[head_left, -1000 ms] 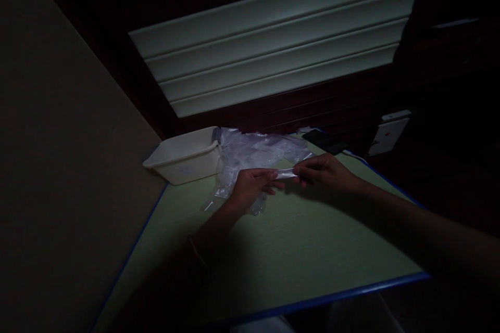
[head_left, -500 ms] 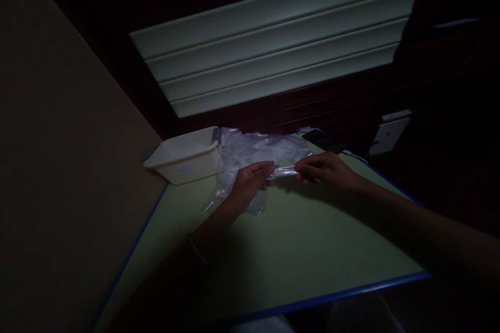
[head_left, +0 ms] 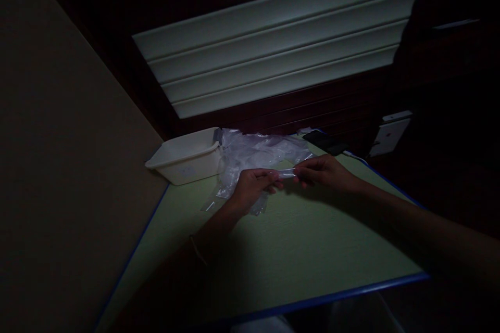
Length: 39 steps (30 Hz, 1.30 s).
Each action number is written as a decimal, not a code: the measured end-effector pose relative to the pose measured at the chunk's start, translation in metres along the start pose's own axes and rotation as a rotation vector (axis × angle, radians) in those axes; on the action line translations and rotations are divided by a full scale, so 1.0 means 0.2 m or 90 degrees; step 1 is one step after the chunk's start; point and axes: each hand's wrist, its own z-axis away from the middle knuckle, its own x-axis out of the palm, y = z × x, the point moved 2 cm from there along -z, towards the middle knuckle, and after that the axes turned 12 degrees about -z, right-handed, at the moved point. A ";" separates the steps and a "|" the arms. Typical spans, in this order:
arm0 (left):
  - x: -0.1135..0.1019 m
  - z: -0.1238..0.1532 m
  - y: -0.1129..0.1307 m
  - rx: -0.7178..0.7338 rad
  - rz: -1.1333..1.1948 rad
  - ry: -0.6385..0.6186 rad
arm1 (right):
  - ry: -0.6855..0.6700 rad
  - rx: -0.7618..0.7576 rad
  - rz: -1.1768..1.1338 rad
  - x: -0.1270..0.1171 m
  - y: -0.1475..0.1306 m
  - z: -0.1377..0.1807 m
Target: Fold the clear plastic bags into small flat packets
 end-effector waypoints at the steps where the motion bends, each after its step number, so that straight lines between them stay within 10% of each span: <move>1: -0.01 0.00 0.00 0.000 0.001 0.012 | 0.010 0.005 -0.022 0.00 0.00 0.00; 11: -0.28 -0.03 0.22 0.069 -0.034 0.146 | 0.090 0.109 -0.180 0.04 0.15 -0.01; 18: -0.86 -0.07 0.44 0.030 -0.208 0.278 | 0.007 0.146 -0.140 0.08 0.17 0.00; 24: -1.27 -0.21 0.37 -0.163 -0.310 0.324 | 0.011 0.156 -0.101 0.06 0.19 0.00; 32: -1.34 -0.42 0.07 -0.443 -0.355 0.253 | -0.007 0.203 -0.043 0.04 0.22 0.00; 39: -1.37 -0.45 -0.02 -0.514 -0.369 0.240 | -0.020 0.199 -0.021 0.04 0.21 0.00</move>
